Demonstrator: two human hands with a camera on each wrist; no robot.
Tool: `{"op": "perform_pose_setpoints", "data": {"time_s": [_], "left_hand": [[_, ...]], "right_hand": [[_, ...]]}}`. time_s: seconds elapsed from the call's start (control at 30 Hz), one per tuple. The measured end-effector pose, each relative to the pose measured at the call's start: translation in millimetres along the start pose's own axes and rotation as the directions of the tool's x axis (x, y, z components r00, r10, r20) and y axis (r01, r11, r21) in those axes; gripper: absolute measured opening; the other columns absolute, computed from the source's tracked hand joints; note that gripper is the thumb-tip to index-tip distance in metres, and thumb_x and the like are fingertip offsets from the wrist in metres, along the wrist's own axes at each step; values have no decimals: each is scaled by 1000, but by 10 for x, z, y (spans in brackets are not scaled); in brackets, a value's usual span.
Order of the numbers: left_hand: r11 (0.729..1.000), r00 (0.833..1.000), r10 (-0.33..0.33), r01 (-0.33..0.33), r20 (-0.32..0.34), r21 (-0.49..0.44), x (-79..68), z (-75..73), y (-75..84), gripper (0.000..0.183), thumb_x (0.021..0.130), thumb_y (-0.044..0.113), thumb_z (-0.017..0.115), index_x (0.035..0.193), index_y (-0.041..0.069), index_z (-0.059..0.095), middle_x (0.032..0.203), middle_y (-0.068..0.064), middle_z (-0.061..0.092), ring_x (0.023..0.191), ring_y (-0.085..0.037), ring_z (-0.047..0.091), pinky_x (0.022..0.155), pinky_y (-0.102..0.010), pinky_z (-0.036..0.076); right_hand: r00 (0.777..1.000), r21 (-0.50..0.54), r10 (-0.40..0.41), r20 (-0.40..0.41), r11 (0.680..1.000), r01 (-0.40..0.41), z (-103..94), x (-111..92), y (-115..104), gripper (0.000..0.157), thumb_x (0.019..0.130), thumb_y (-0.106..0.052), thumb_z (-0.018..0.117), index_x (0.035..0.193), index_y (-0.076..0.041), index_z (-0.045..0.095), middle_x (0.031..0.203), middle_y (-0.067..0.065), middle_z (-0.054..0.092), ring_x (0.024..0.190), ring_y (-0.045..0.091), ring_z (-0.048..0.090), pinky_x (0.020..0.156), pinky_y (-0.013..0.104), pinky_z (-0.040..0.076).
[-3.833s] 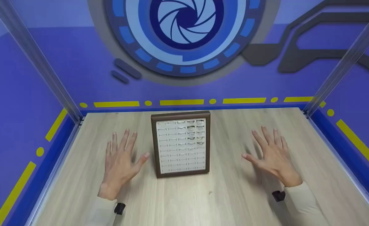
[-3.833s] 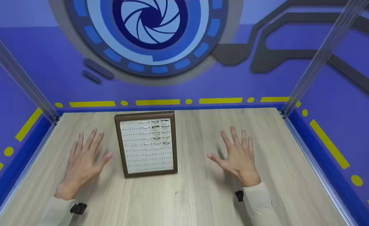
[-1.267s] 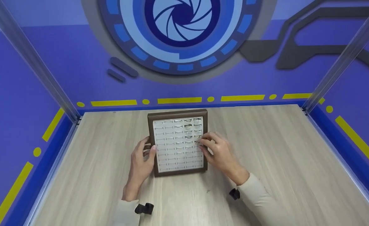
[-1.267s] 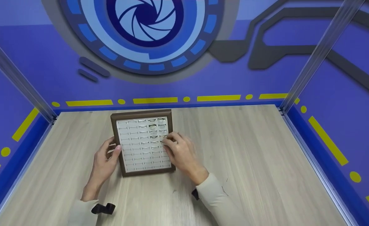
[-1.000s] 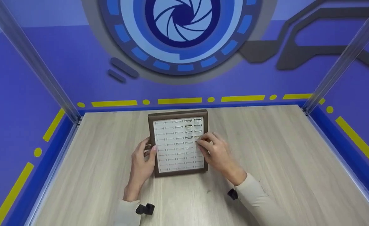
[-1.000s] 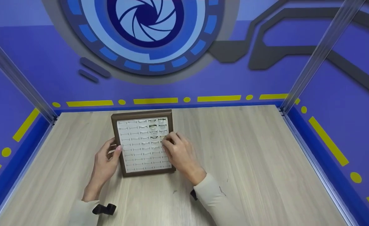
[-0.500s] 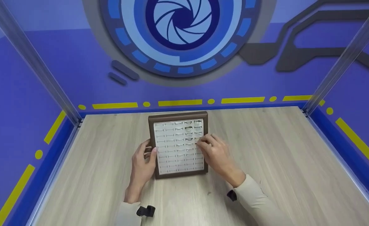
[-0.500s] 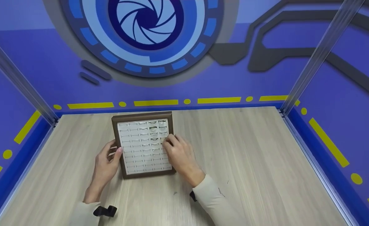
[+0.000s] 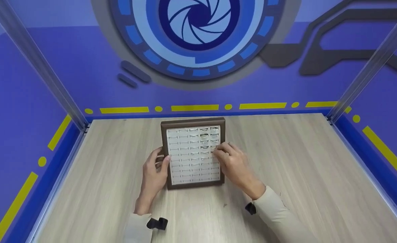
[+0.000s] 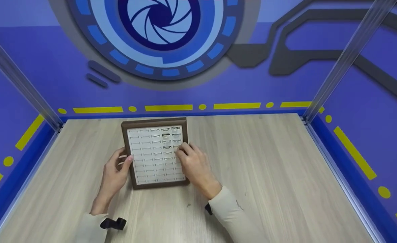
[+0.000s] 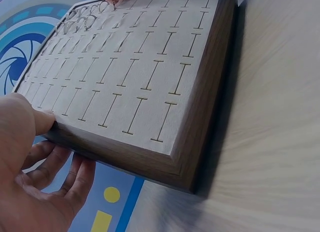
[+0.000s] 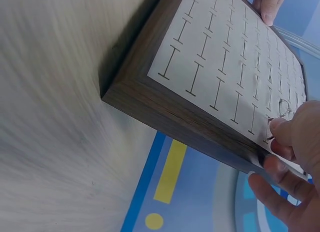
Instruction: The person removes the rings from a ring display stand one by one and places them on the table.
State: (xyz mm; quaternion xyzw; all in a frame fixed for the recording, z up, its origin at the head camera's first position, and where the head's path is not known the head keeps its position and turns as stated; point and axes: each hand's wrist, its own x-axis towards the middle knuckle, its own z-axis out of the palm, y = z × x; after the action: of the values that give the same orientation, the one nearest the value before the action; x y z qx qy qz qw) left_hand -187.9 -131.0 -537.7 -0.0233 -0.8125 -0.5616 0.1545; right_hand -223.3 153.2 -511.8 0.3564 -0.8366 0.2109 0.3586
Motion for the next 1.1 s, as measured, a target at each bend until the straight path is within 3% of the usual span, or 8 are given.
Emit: {"op": "perform_pose_setpoints", "data": {"time_s": [0.47,1.1], "left_hand": [[999,1000,-28,28,3,-15,9,-6,-18,41,108,18,66,147,6,59,132,-15,68,114,-29,70,101,-46,60],[998,1000,-29,29,-5,-53,30,-12,-46,39,107,16,68,144,7,61,130,-14,69,112,-27,71,101,-44,61]], "right_hand": [[1000,-8,8,6,1000,-8,-26,-28,4,17,88,6,82,100,-5,78,98,4,70,88,23,69,74,33,63],[998,52,-54,-24,997,55,-24,-91,73,20,86,13,79,99,-2,78,100,7,72,89,23,72,78,31,65]]}}
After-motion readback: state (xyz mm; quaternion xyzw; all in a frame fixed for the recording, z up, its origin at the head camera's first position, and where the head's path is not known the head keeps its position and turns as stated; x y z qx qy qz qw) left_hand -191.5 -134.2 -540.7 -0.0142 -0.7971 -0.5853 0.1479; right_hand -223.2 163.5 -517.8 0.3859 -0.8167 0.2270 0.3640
